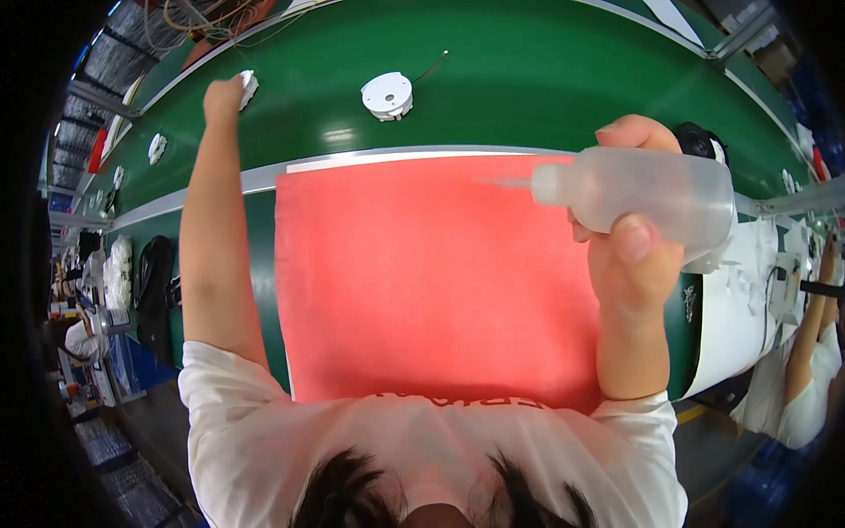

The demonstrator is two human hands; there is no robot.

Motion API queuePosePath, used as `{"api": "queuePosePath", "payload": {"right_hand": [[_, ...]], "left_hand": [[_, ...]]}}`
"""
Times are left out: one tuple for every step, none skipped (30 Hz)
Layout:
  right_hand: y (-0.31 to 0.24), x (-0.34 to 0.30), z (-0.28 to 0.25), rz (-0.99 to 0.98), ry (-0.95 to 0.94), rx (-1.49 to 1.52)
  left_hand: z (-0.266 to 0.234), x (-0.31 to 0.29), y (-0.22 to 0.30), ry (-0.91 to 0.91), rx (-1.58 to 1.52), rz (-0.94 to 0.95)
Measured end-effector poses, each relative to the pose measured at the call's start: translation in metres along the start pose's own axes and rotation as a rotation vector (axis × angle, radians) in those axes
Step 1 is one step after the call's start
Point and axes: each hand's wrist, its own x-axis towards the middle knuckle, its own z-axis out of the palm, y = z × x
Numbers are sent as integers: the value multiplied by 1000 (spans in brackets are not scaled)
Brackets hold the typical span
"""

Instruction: Applying a liquid adhesive or sealant to small plastic electronic housings using a squeeze bottle on an assembly line.

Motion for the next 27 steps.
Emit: {"api": "queuePosePath", "payload": {"right_hand": [[-10,-10,3,-5,-2,-1],[-19,-20,5,9,22,49],[-28,-31,7,22,47,98],[-37,-40,8,20,51,87],[-45,-48,9,24,39,125],[-52,-55,10,27,25,167],[-56,-60,10,25,26,161],[-59,-64,10,68,30,180],[-60,-66,11,108,35,201],[-63,-66,15,103,37,198],[-64,-66,22,185,61,178],[-64,-68,26,271,82,158],[-64,-69,27,271,81,159],[-64,-69,28,346,37,117],[-63,-70,29,421,-4,73],[-61,-72,30,436,9,94],[-59,-74,27,437,9,95],[-57,-75,23,420,-56,118],[-57,-76,21,403,-122,141],[-57,-76,21,404,-120,140],[-58,-77,21,372,-108,167],[-58,-77,22,341,-96,195],[-58,-76,23,341,-97,198],[-58,-76,24,349,-91,203],[-57,-75,25,357,-85,209],[-56,-75,26,358,-87,213],[-54,-76,25,388,-108,221]], "left_hand": [[-10,5,-27,18,51,13],[-25,2,-35,-154,31,-136],[-31,-10,-45,-104,-57,-201],[-37,-15,-52,-137,-111,-260],[-41,-20,-57,-169,-165,-320],[-44,-28,-61,-172,-170,-317],[-46,-35,-64,-155,-360,-369],[-48,-41,-66,-136,-549,-420],[-51,-44,-66,-138,-553,-416],[-53,-47,-66,-197,-583,-385],[-54,-49,-64,-256,-611,-353],[-52,-52,-64,-256,-611,-354],[-47,-55,-64,-245,-656,-375],[-44,-58,-64,-233,-700,-396],[-39,-62,-63,-234,-699,-396],[-35,-66,-62,-203,-771,-429],[-33,-69,-59,-170,-843,-462],[-34,-74,-53,-148,-903,-504],[-31,-73,-54,-150,-902,-503],[-27,-69,-55,-170,-906,-520],[-24,-66,-60,-185,-909,-537],[-21,-64,-68,-182,-907,-537],[-17,-61,-77,-226,-971,-545],[-17,-62,-80,-272,-1034,-551],[-17,-63,-81,-270,-1032,-551],[-18,-65,-82,-320,-1134,-573],[-16,-70,-79,-380,-1239,-593]]}}
